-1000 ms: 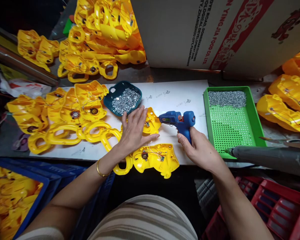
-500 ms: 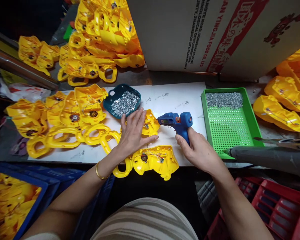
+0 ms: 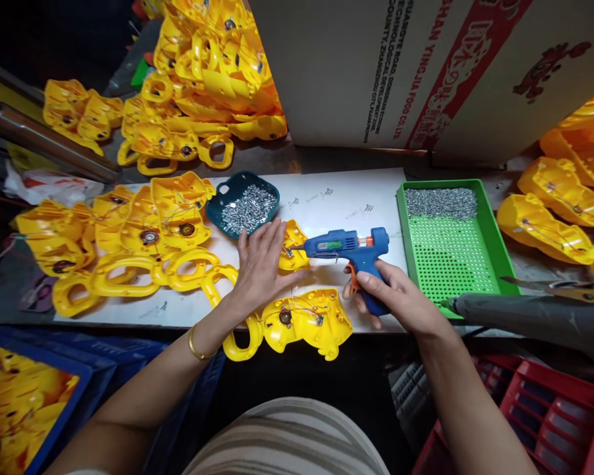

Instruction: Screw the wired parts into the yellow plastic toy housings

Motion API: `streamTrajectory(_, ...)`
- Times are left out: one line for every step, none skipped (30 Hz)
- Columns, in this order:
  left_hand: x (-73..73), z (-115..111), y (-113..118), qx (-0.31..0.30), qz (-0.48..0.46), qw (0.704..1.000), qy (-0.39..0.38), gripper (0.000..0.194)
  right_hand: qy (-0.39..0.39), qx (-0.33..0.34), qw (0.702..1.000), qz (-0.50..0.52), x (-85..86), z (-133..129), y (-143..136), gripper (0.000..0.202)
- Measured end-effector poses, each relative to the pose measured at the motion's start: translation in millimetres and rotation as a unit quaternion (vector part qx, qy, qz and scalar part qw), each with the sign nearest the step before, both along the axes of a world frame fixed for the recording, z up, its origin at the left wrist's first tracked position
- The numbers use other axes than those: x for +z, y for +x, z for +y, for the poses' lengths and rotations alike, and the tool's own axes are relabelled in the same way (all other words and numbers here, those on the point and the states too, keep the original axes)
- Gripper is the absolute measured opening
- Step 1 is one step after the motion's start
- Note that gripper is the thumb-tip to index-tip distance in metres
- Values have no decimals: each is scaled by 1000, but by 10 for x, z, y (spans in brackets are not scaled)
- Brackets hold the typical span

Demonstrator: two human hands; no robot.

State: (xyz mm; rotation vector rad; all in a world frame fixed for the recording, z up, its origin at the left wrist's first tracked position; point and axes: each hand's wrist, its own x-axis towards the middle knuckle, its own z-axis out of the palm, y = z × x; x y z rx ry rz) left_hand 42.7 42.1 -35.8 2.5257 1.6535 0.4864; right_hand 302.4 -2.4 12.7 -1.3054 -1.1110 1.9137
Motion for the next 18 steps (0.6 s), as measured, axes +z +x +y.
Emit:
streamTrajectory(0,0,2,2,-1,1000,1,100,-3,-11,999,34,-14,18,1,38)
streamTrajectory(0,0,4,3,-3,1000,2,100,-1,-27,998,58,-32,53,-6,37)
streamTrajectory(1,0,5,2,-5,1000,3,99,5,-44,996,73,-54,106,-20,37)
streamTrajectory(0,0,6,1,-8,1000,4,99,16,-63,995,80,-80,182,-42,39)
streamTrajectory(-1,0,6,0,-10,1000,7,98,29,-86,993,80,-112,279,-69,41)
streamTrajectory(-2,1,5,-1,-12,1000,10,98,42,-113,990,74,-147,397,-98,43)
streamTrajectory(-4,1,3,-2,-13,1000,13,97,56,-145,986,64,-187,531,-127,44)
streamTrajectory(-7,2,1,-3,-13,1000,17,97,68,-182,980,52,-230,674,-153,46)
streamTrajectory(-9,2,-1,-3,-13,1000,19,96,77,-215,973,38,-275,820,-175,48)
streamTrajectory(-11,2,-3,-3,-12,1000,20,96,86,-245,966,15,-320,959,-193,50)
streamTrajectory(-11,0,-5,-2,-10,1000,21,95,101,-268,958,-18,-362,1085,-208,51)
streamTrajectory(-12,-3,-7,-2,-8,1000,22,95,113,-282,951,-65,-400,1193,-222,53)
streamTrajectory(-12,-7,-9,-2,-5,1000,22,95,122,-291,941,-118,-431,1281,-236,55)
streamTrajectory(-13,-10,-10,-3,-2,1000,23,95,128,-296,932,-167,-455,1349,-251,56)
streamTrajectory(-15,-12,-11,-2,1,1000,25,95,130,-298,923,-207,-472,1400,-267,56)
streamTrajectory(-18,-13,-11,-2,4,1000,26,95,129,-299,916,-235,-483,1438,-284,55)
streamTrajectory(-23,-11,-10,-2,7,1000,29,94,129,-299,912,-250,-489,1468,-300,53)
streamTrajectory(-27,-7,-9,-1,9,999,32,93,128,-299,910,-258,-492,1496,-313,51)
